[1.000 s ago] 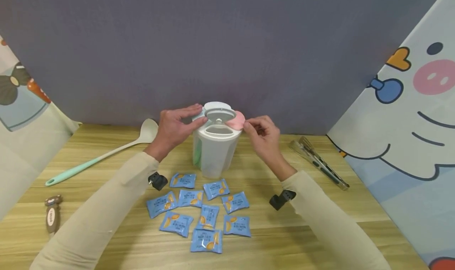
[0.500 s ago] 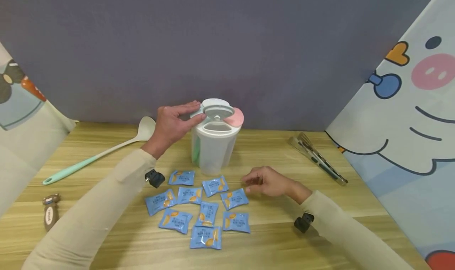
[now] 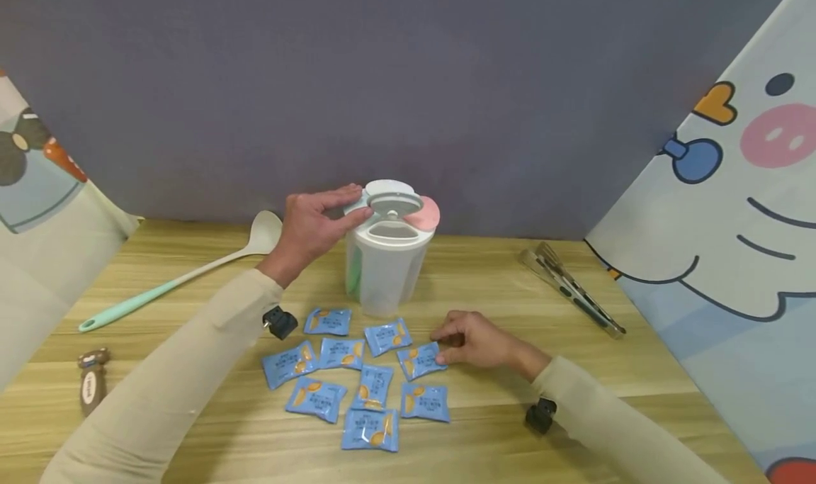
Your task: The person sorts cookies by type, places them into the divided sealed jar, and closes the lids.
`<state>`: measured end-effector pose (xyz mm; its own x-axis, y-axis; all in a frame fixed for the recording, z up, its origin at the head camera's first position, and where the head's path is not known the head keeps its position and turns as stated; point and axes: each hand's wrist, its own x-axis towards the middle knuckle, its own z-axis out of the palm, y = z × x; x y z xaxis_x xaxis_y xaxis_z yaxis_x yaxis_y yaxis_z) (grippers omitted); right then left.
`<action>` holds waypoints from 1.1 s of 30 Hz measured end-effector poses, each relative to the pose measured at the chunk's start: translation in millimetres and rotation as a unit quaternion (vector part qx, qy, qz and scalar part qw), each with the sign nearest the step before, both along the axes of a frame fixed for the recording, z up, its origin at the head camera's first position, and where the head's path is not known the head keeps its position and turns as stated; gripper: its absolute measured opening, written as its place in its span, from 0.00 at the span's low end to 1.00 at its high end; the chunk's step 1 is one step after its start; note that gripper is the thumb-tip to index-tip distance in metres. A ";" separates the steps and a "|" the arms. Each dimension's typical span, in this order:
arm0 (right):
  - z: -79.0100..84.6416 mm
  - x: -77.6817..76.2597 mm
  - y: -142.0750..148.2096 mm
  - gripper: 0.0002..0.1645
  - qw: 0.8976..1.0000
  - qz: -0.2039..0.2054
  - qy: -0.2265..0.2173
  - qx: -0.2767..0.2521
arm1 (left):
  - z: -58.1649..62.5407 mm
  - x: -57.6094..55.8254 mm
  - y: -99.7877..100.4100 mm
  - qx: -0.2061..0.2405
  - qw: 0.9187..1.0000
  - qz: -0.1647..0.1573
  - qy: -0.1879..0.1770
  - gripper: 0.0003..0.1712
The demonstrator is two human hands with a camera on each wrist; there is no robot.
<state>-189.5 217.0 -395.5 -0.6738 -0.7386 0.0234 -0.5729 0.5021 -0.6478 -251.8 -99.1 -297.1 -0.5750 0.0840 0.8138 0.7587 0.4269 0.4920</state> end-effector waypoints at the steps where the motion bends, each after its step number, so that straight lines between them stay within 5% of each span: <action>1: -0.8 0.2 -0.1 0.23 1.000 -0.001 0.000 0.000 | -0.2 0.0 -0.1 0.000 1.000 0.000 0.002 0.18; 17: -5.8 -2.9 10.1 0.03 0.997 -0.002 -0.045 -0.063 | -0.2 -0.4 -0.3 0.001 1.000 -0.003 0.004 0.18; 23: 15.1 -5.7 29.2 0.04 0.992 0.009 -0.060 -0.114 | 1.0 -0.5 0.7 -0.002 1.000 -0.006 0.002 0.18; 33: 54.4 -9.0 33.5 0.08 0.974 -0.059 0.031 -0.214 | 2.0 0.6 -0.2 -0.010 1.000 -0.006 -0.009 0.18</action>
<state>-198.5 250.6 -341.1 -0.7407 -0.5694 0.3566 -0.5729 0.2582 -0.7779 -251.2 -99.3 -295.1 -0.5877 0.1067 0.8020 0.7552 0.4280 0.4965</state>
